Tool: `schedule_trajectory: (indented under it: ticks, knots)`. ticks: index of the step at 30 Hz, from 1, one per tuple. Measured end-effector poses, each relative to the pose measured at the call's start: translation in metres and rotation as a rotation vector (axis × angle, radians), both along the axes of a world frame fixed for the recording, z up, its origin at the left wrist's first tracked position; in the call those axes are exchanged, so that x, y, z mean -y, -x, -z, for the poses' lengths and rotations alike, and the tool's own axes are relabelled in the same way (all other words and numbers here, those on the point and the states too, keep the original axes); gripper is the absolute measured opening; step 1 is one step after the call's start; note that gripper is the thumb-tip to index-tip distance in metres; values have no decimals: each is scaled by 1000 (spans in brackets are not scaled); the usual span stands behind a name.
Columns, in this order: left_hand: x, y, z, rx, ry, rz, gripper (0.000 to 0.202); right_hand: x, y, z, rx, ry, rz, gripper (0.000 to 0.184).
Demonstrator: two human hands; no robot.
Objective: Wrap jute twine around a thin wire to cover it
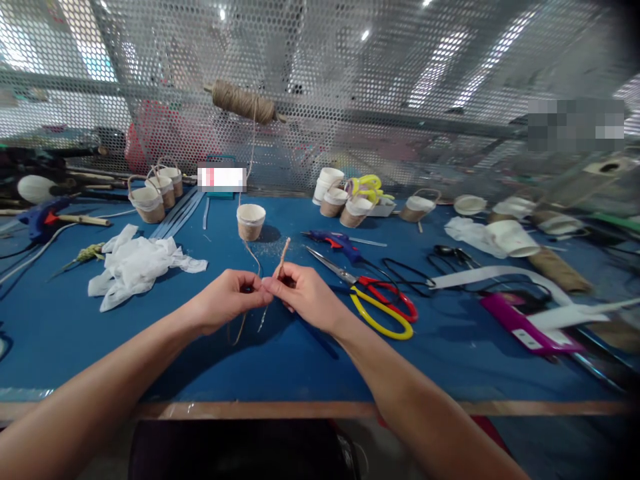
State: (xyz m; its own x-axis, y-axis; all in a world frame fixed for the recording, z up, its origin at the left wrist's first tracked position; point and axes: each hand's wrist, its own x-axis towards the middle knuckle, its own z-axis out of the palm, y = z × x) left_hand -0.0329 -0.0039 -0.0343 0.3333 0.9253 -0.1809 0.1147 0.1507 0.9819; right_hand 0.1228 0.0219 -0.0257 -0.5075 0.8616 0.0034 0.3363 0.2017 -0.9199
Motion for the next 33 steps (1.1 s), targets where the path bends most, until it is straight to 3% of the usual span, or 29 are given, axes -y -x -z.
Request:
schedule_trajectory:
  ticks: [4,6,14,22,29,33]
  knots:
    - [1,-1,0,220,169,63,27,-1,-2,-1,-205,139,-118,25]
    - [1,-2,-1,243,182,67,28,-2,-4,-1,-224,165,-124,24]
    - [-1,-2,3,-80,-122,-17,23,-2,-4,-2,-57,93,-33,31]
    - [-4,-4,9,-171,-199,-49,24,0,1,2,28,-14,67,33]
    - [-2,-2,2,47,47,25,29,-4,-3,2,-171,155,-120,30]
    - [-2,1,-2,-13,4,57,25,-5,-4,1,-140,159,-105,31]
